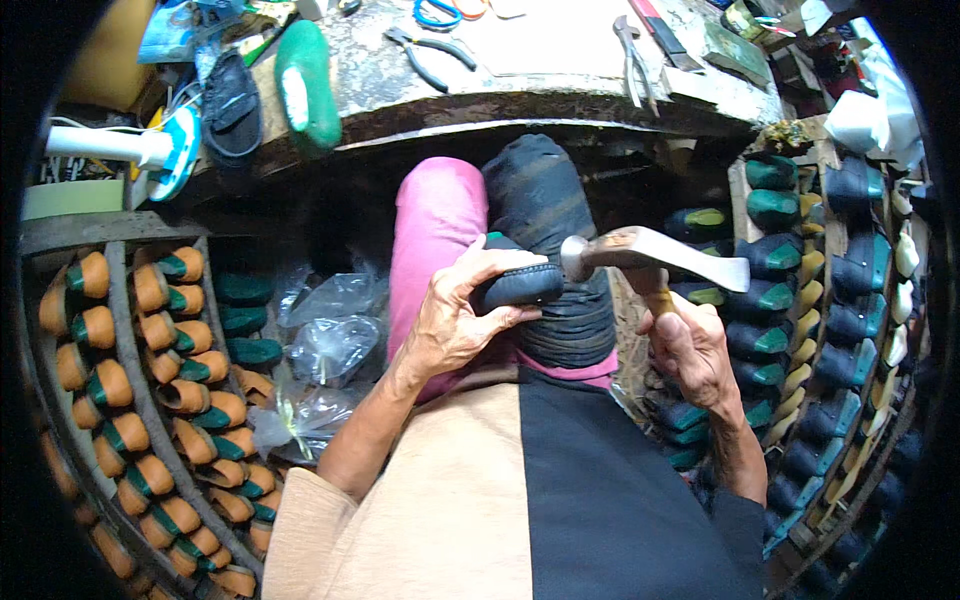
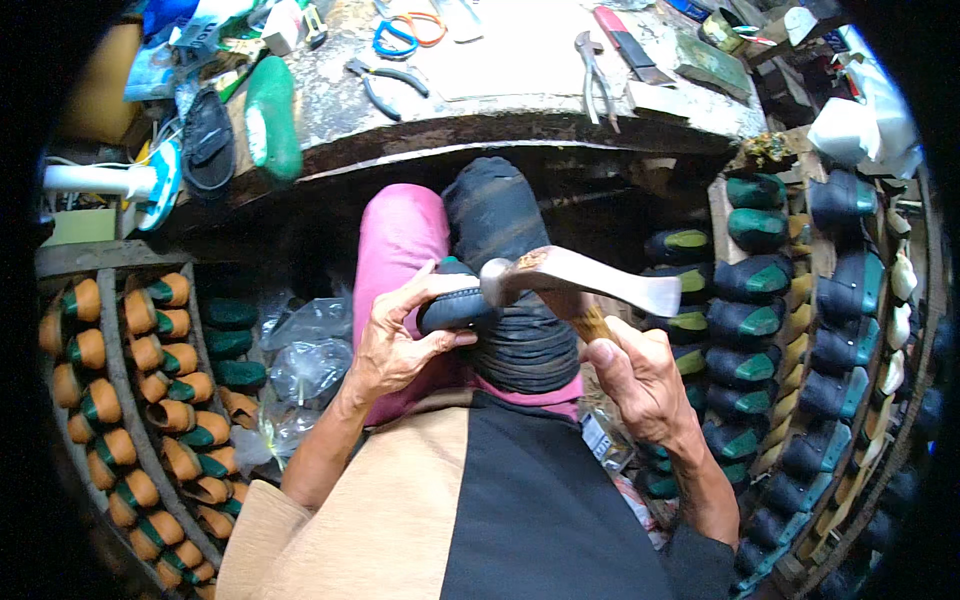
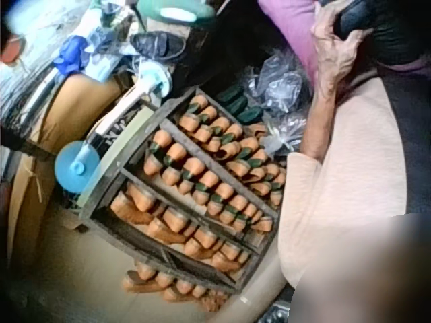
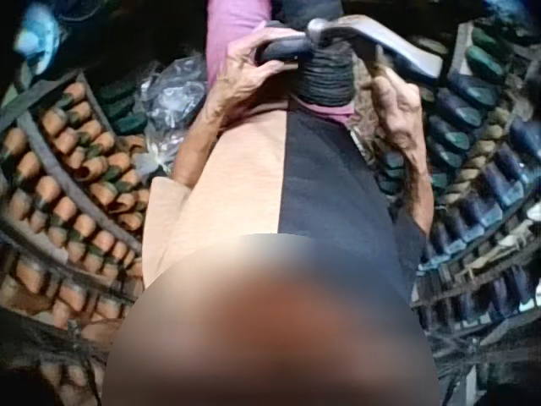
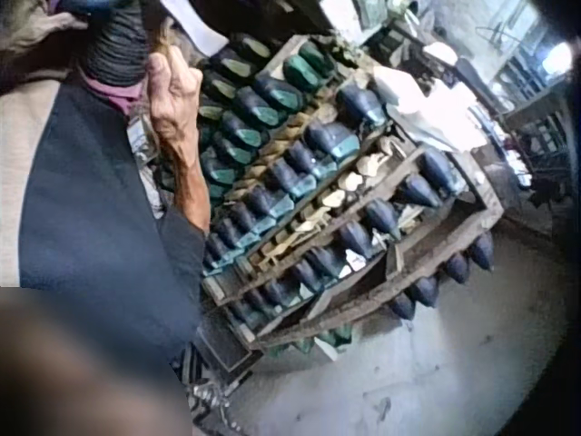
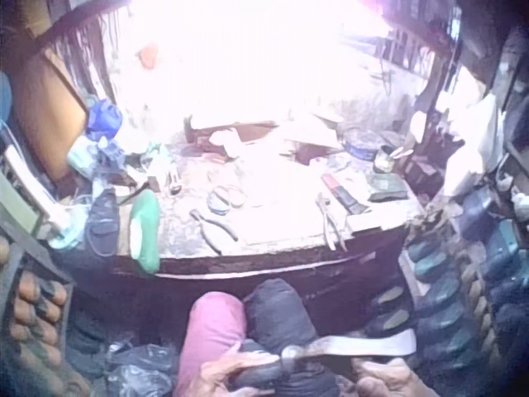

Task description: The person uses a hammer and pliers to attach and secure a new sole onto a black slip-on shoe. They repeatedly tap the sole with the hammer and use pliers to adjust the edges, ensuring the sole is firmly attached.

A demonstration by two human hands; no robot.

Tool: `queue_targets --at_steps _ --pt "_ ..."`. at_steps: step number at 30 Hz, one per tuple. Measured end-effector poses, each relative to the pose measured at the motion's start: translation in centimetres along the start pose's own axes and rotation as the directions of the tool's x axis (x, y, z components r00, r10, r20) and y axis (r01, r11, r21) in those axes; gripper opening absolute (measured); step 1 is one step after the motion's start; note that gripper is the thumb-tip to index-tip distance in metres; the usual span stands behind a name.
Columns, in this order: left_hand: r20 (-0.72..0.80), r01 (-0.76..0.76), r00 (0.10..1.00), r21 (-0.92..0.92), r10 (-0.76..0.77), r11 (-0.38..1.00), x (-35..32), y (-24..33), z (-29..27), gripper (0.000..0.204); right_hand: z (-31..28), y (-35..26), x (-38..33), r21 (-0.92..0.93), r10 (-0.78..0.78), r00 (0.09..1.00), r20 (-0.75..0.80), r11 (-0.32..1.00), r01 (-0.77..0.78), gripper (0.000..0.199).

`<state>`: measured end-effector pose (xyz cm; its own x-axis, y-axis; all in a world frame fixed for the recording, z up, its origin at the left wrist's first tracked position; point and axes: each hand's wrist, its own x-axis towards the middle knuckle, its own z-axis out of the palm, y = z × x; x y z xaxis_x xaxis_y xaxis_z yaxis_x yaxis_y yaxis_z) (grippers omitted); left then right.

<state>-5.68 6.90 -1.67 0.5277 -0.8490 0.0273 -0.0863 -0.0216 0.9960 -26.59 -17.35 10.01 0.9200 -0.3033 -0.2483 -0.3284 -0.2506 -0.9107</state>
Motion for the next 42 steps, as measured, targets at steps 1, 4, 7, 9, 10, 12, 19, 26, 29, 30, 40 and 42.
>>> queue_targets --at_steps 1,4,7,9,10,12,19,26,29,30,40,42 --pt "0.016 -0.043 0.999 0.064 0.042 0.997 0.7 -0.1 0.6 0.050 -1.0 -0.7 -0.1 -0.055 -0.040 0.999 0.014 0.998 0.041 0.044" --pt "0.066 -0.064 0.996 0.105 0.057 0.992 2.8 -0.7 2.8 0.052 -3.8 -2.4 0.0 -0.605 0.011 0.998 0.055 0.796 0.025 0.035" --pt "0.092 -0.098 0.992 0.168 0.084 0.981 3.9 -1.0 3.9 0.052 -5.3 -3.2 -0.7 -0.602 -0.030 0.998 -0.050 0.799 -0.006 0.037" --pt "0.092 -0.110 0.991 0.201 0.093 0.973 4.5 -1.0 4.5 0.052 -5.5 -3.1 -0.8 -0.480 -0.102 0.995 0.009 0.872 0.094 0.038" --pt "0.101 -0.120 0.990 0.220 0.100 0.968 4.7 -1.0 4.8 0.052 -5.5 -3.0 -0.7 -0.509 -0.058 0.998 0.026 0.858 0.063 0.038" --pt "0.127 -0.128 0.987 0.240 0.099 0.962 5.0 -1.0 4.9 0.052 -5.5 -3.1 -0.5 -0.701 -0.017 0.999 0.041 0.712 0.041 0.039" --pt "0.097 -0.189 0.981 0.318 0.166 0.929 5.2 -0.6 5.6 0.050 -5.0 -4.7 0.9 -0.685 0.199 0.976 0.084 0.723 -0.088 0.043" --pt "-0.106 0.006 0.994 -0.265 -0.035 0.964 2.9 3.0 -2.1 0.044 -2.9 -4.0 3.9 -0.230 -0.129 0.989 -0.077 0.967 0.109 0.046" --pt "-0.176 -0.008 0.983 -0.298 -0.047 0.955 0.6 2.4 -6.8 0.048 3.1 -2.5 5.8 0.016 -0.158 0.987 -0.024 0.987 0.158 0.050" --pt "-0.190 -0.002 0.980 -0.286 -0.055 0.958 -0.2 1.8 -7.6 0.049 5.5 -1.4 6.6 -0.038 -0.195 0.981 -0.001 0.980 0.195 0.048" --pt "-0.294 -0.015 0.951 -0.358 -0.098 0.933 -6.9 -2.3 -8.7 0.064 10.2 0.2 3.5 0.160 -0.213 0.970 -0.117 0.960 0.230 0.044" --pt "-0.282 0.001 0.954 -0.341 -0.103 0.940 -6.8 -1.9 -8.4 0.062 10.2 -0.5 4.7 -0.133 -0.192 0.978 0.086 0.970 0.202 0.032"
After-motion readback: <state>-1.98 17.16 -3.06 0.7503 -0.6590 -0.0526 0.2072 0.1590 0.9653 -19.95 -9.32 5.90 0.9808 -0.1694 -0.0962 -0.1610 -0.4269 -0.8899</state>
